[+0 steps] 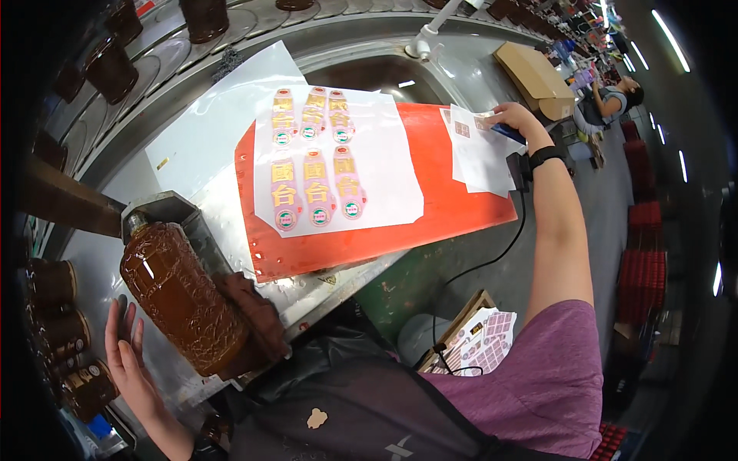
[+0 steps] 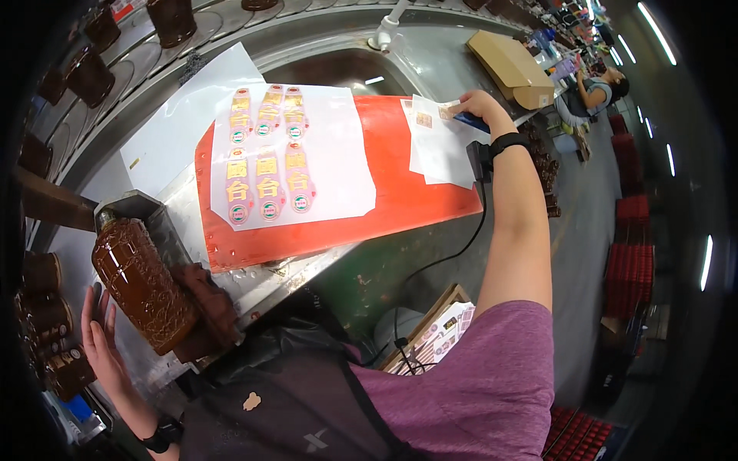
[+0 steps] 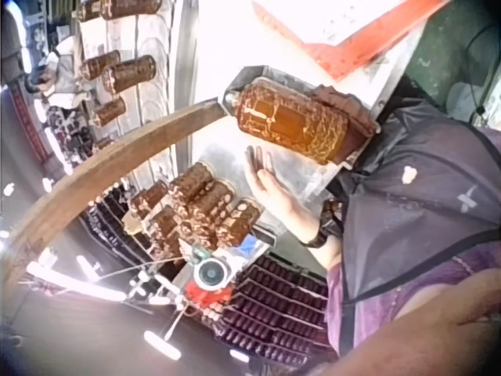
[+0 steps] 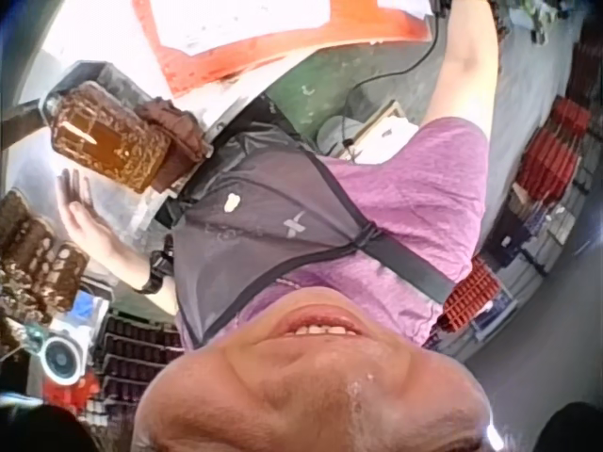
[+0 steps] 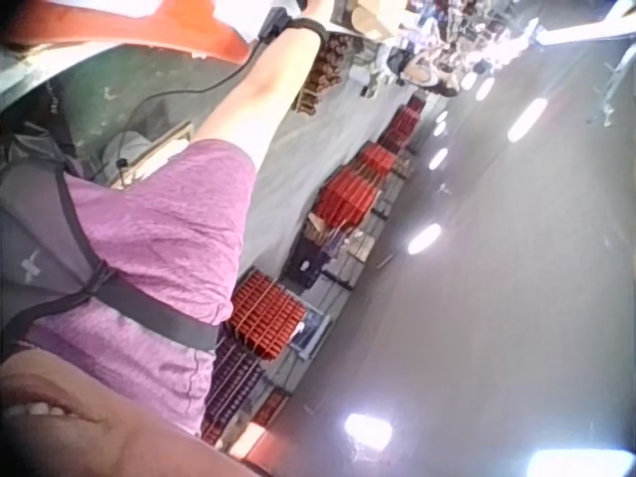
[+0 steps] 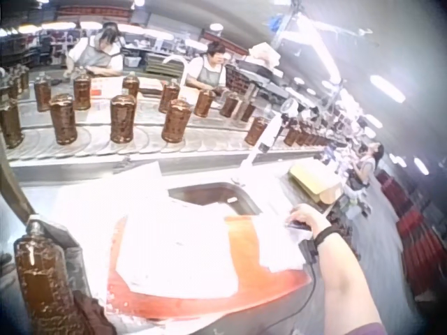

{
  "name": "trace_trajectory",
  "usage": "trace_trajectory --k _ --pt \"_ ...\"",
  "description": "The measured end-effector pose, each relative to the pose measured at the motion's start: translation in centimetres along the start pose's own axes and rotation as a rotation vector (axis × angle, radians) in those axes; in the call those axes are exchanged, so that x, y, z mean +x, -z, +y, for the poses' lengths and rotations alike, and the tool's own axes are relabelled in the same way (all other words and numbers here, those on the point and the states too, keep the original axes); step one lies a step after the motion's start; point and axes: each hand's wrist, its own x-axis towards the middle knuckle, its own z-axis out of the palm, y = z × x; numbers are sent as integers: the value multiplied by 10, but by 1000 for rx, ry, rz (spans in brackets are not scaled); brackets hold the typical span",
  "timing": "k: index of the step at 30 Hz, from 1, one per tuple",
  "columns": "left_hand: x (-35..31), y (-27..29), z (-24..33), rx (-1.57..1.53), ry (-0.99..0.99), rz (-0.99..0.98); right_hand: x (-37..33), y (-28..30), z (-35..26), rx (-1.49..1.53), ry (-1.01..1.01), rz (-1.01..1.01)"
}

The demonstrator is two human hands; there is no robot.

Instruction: Manually applying decorative labels and neck seals to brown liquor bottles on a factory assembly line.

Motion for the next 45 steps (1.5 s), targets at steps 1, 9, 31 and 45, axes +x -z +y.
trace_trajectory --k 1,9,31,45 --pt "-1 1 0 1 5 -3 2 1 -4 -91 -14 -22" --pt "2 3 1 7 8 -23 15 -5 -35 -466 -57 -184" --pt "-4 -39 24 276 -144 -68 -83 -45 -172 349 732 107" --pt "-9 -74 27 350 -186 -260 -252 -138 -344 670 797 -699"
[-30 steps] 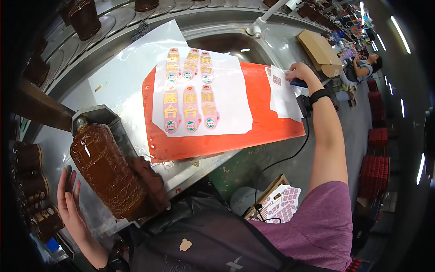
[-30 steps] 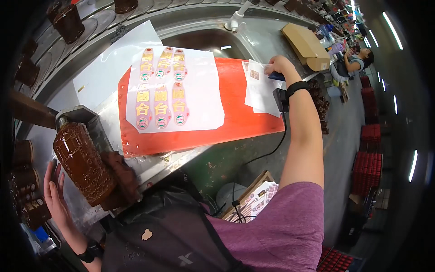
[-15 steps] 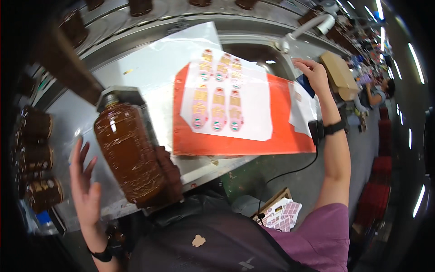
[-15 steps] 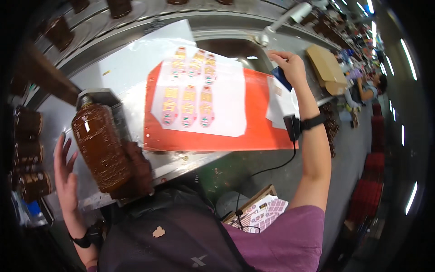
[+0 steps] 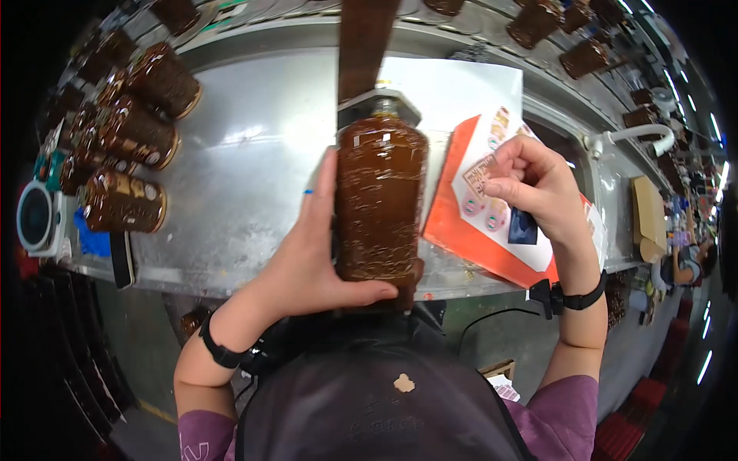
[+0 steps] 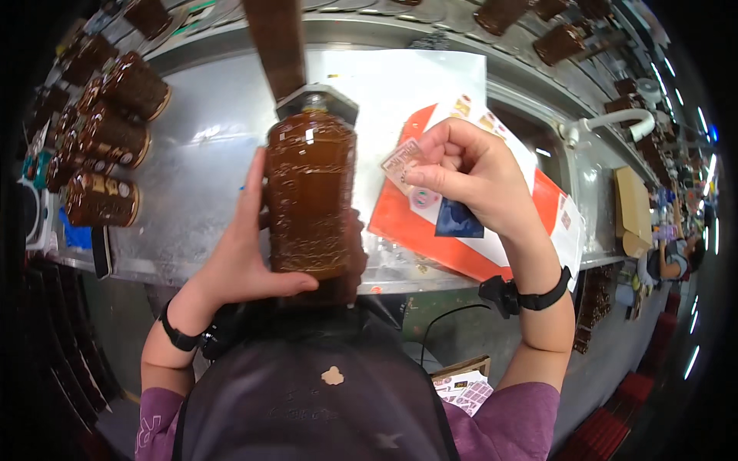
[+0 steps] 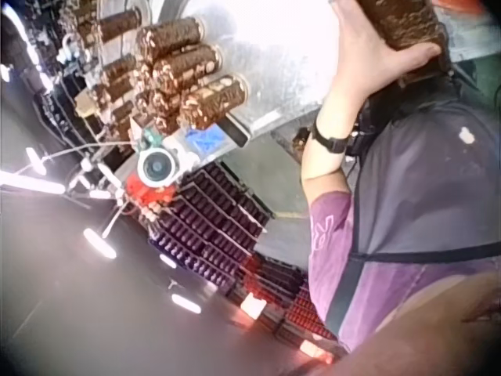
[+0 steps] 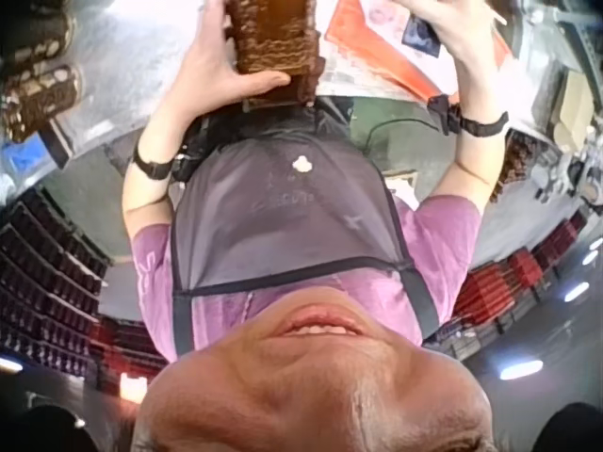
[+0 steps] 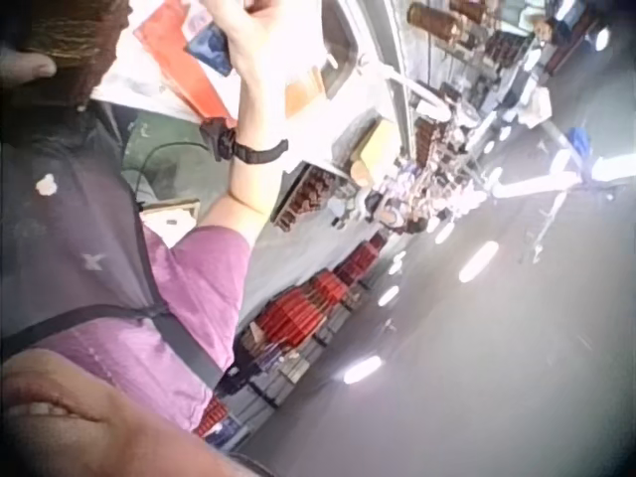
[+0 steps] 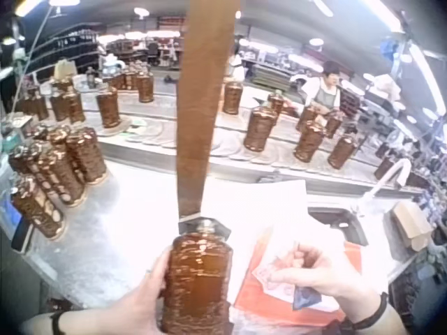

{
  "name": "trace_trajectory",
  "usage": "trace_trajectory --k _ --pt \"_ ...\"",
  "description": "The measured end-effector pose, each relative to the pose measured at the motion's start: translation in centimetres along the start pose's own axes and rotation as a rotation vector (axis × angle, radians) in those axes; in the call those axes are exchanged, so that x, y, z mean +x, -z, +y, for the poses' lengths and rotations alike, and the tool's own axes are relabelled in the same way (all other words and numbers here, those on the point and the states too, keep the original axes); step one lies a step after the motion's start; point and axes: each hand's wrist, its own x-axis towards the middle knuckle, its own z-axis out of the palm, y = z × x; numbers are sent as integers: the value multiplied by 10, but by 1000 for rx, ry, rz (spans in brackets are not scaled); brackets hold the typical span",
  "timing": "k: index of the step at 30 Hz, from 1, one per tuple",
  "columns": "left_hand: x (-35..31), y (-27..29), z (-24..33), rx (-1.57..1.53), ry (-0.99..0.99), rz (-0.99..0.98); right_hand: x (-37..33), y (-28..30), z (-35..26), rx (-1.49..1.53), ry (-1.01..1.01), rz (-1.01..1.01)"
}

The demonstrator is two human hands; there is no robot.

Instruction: Manually applying decorative labels and neck seals to brown liquor bottles on a factory assembly line.

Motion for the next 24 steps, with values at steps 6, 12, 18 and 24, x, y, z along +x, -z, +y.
trace_trajectory --k 6,12,18,24 --pt "3 -6 -9 -240 -21 4 -5 -41 -29 -208 44 -118" --pt "15 -2 -11 -649 97 26 10 -64 -45 -375 115 -214" --pt "32 -4 -6 -349 79 124 26 -66 -45 -583 199 -185" --pt "40 -6 -3 -326 104 148 28 -58 -36 -604 202 -137"
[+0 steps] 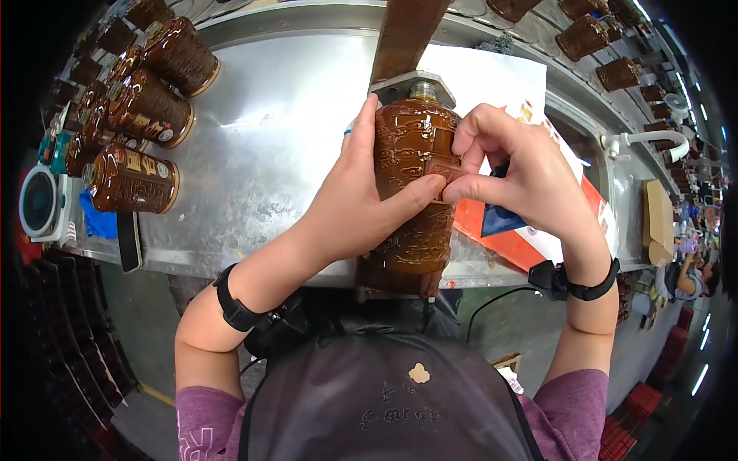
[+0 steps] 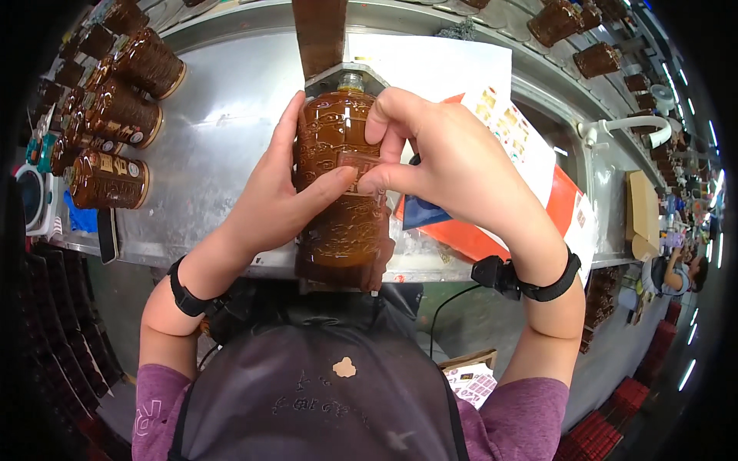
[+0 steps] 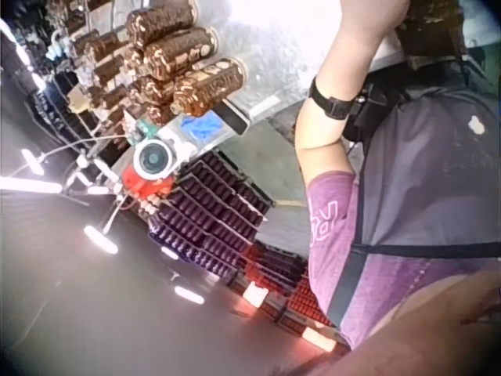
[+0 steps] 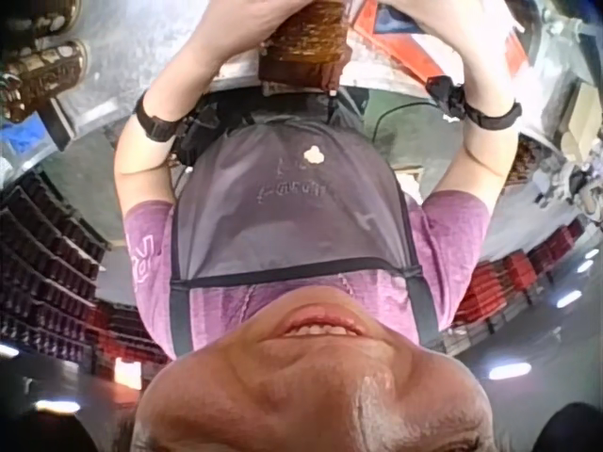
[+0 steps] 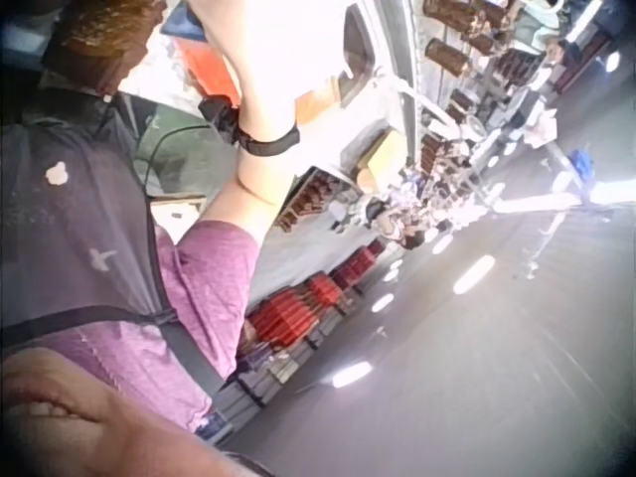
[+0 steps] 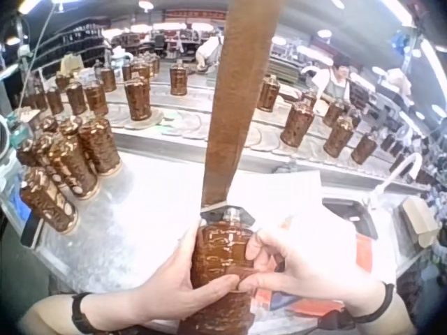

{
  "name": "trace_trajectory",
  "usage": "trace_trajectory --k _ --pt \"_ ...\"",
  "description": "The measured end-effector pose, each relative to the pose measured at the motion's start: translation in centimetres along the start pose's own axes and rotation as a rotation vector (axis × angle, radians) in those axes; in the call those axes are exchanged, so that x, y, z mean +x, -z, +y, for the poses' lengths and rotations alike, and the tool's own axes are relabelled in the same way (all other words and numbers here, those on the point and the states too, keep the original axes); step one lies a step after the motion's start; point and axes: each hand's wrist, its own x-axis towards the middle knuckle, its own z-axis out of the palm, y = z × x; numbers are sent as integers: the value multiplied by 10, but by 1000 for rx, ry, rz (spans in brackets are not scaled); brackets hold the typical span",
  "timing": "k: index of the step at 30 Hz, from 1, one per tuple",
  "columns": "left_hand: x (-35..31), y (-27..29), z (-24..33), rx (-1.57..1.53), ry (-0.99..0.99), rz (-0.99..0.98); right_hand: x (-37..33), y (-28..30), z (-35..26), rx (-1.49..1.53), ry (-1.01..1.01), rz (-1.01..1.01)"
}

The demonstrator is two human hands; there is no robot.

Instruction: Manually applying decorative labels and neck seals to brown liquor bottles on a factory assembly line.

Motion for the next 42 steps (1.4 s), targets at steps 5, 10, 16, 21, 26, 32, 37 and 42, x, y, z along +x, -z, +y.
trace_trajectory --k 5,10,16,21,26,32,37,42 --pt "-2 -2 -1 -24 -19 7 -11 -11 20 257 -121 101" --pt "1 -7 3 -99 30 32 -28 -48 29 677 -241 351" --pt "4 -11 9 -274 76 26 -31 -78 26 913 -277 350" --pt "4 -10 11 -261 69 -7 -28 -76 24 937 -279 364" --pt "4 -9 10 -224 33 -9 -25 -68 22 774 -191 527" --pt "4 -9 7 -256 49 -13 -25 -56 15 567 -94 477" --pt "4 -7 7 -185 56 -5 -21 -52 14 593 -104 429" --pt "5 -7 7 -197 55 -17 -16 -48 23 681 -94 489"
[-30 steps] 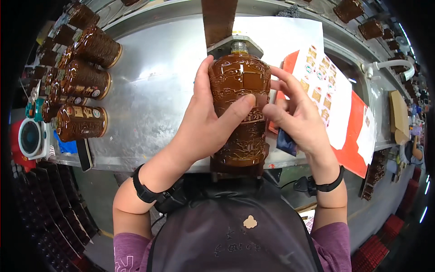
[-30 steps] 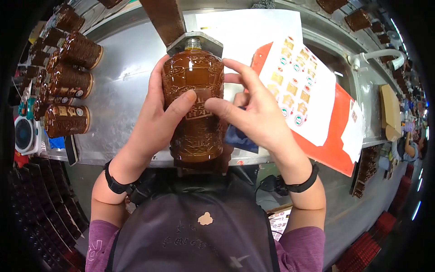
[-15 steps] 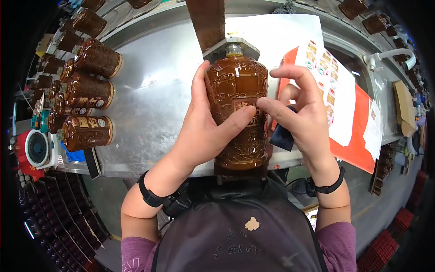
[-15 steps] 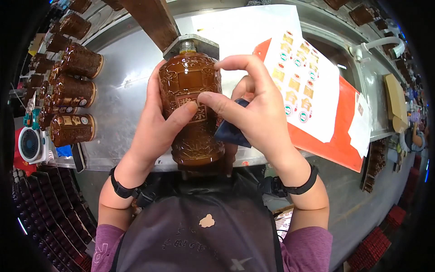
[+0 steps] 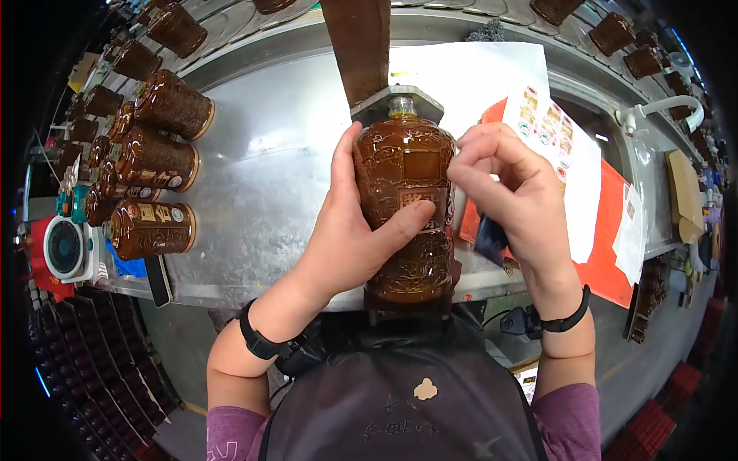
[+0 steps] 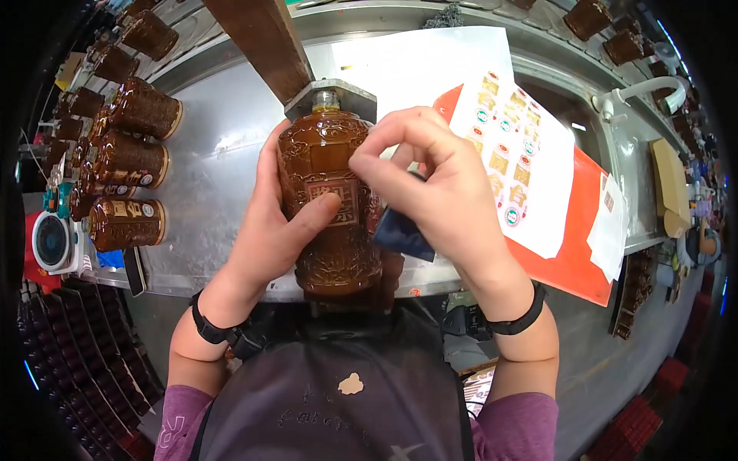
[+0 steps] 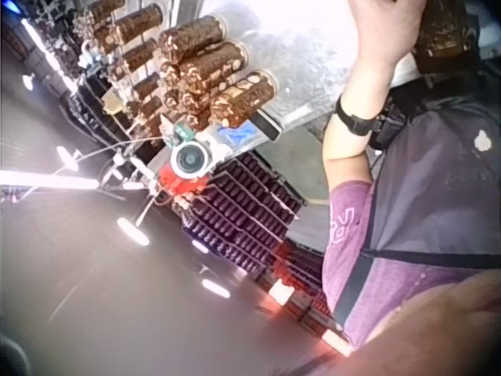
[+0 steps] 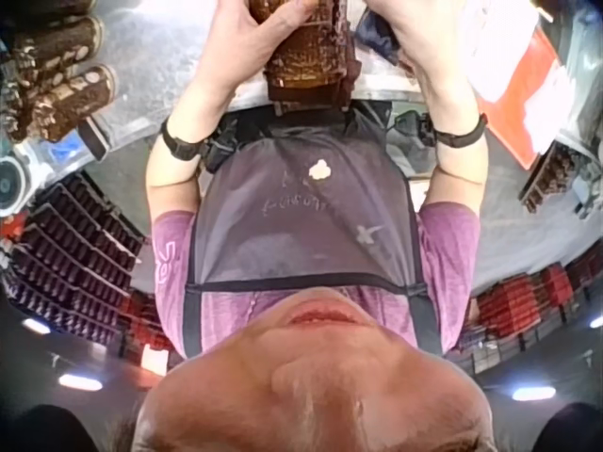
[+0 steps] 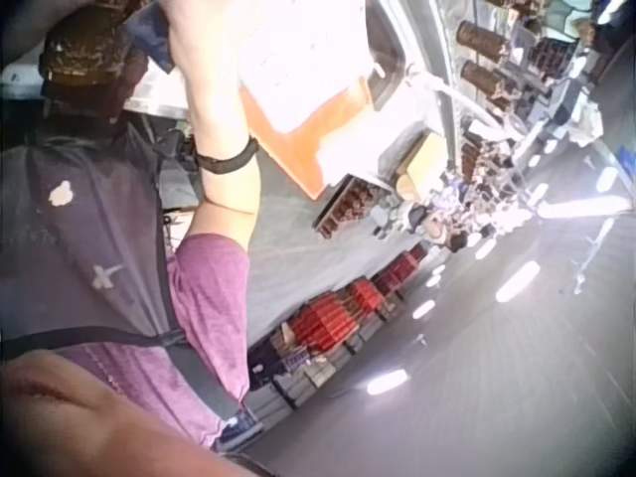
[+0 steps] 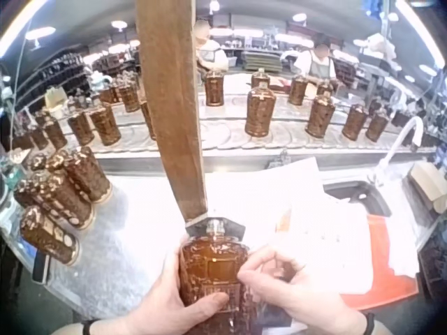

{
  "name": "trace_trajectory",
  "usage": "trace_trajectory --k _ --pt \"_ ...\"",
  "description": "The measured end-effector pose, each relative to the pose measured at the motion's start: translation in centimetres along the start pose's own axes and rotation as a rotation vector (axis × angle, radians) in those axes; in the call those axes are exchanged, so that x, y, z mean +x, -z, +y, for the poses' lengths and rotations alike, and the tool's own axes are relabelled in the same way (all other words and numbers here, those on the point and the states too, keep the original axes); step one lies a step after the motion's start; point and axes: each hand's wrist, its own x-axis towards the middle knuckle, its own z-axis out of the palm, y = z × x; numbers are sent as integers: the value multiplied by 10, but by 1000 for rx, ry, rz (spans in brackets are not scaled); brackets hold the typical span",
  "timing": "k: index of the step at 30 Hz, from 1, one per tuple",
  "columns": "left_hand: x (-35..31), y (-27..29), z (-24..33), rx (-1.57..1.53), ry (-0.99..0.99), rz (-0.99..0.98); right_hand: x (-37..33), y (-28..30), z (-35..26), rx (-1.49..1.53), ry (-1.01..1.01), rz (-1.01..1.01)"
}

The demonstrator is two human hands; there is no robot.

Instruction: Manually applying decorative labels and neck seals to brown liquor bottles on a factory assembly line.

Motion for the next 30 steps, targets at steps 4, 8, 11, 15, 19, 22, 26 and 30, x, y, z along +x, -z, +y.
trace_trajectory --k 4,8,11,15,19,22,26,30 --pt "-2 0 1 71 18 6 7 3 4 70 -207 231" --pt "-2 1 0 63 18 8 -3 1 0 -3 -180 142" --pt "-2 2 -1 5 17 -1 -11 1 -5 -83 -7 -19" --pt "-2 3 -4 3 13 -3 -12 -1 -8 -212 65 -84" --pt "-2 4 -5 33 -4 -1 -8 -3 -8 -223 53 -99" --pt "-2 3 -5 10 -9 6 -6 -4 -8 -185 33 -99" --pt "-2 3 -6 2 -7 13 -5 -3 -10 -27 -37 -122" --pt "-1 3 -6 35 -35 18 -8 -2 -11 150 -162 -116"
